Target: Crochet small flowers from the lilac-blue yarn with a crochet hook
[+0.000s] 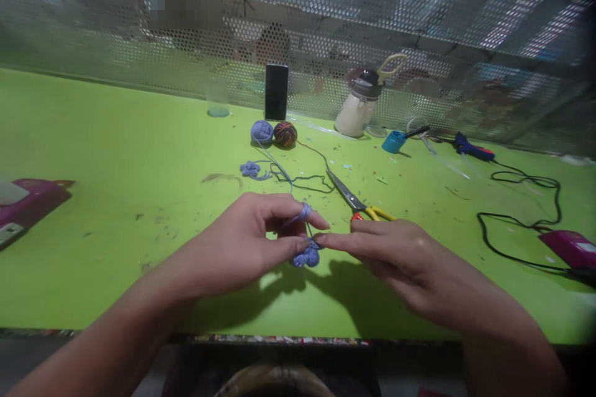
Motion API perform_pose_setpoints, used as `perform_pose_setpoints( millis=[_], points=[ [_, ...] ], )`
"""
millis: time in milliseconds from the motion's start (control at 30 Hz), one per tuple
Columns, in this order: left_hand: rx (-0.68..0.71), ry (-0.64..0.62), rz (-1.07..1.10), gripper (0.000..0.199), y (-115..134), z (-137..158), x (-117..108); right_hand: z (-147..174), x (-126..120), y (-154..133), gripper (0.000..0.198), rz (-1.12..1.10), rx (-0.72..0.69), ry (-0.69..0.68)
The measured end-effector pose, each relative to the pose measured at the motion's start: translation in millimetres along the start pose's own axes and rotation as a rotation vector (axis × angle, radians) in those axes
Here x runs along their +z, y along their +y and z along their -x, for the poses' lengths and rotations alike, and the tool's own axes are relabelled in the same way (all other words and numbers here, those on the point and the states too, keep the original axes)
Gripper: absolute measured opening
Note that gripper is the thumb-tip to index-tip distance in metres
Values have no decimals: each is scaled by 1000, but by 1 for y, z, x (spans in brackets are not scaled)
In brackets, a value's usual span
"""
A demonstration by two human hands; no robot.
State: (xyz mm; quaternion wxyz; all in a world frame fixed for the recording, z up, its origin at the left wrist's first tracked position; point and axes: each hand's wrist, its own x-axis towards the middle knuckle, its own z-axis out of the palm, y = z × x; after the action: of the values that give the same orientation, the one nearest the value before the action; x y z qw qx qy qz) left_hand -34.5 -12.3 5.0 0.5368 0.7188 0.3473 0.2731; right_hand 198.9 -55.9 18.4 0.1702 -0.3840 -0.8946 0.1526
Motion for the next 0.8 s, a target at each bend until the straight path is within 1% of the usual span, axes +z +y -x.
perform_pose_setpoints(
  millis=[100,200,267,300,333,400,467,500,533,600,633,667,733,800],
  points=[
    [120,83,-201,14,2,0,3,-2,5,-2,51,16,50,30],
    [283,193,-419,19,-1,-1,9,-5,17,-1,47,-107,150,136],
    [381,287,-594,22,-5,-1,16,-10,29,-1,42,-305,245,241],
    [418,344,-674,23,-8,-1,20,-13,36,-1,35,-439,318,311],
    [444,399,-728,24,-10,-1,24,-16,43,-3,28,-604,386,372],
    [491,514,-751,25,-13,-1,32,-21,56,-8,27,-988,514,461],
    [513,607,-650,26,-13,-1,36,-26,66,-14,30,-1273,549,526],
    [475,636,-547,28,-12,-2,36,-27,70,-17,31,-1355,559,555],
    [396,639,-403,30,-10,-3,35,-28,73,-19,31,-1395,547,583],
    [172,571,-47,34,-6,-5,28,-27,74,-21,28,-1366,502,612],
    [61,496,135,36,-4,-6,23,-25,73,-20,27,-1303,475,609],
    [-14,419,281,38,-3,-7,18,-23,71,-18,26,-1209,448,601],
    [-67,284,445,40,-2,-9,7,-18,63,-14,25,-932,380,577],
    [-62,190,497,39,-2,-10,0,-12,53,-10,32,-572,249,555]
  ],
)
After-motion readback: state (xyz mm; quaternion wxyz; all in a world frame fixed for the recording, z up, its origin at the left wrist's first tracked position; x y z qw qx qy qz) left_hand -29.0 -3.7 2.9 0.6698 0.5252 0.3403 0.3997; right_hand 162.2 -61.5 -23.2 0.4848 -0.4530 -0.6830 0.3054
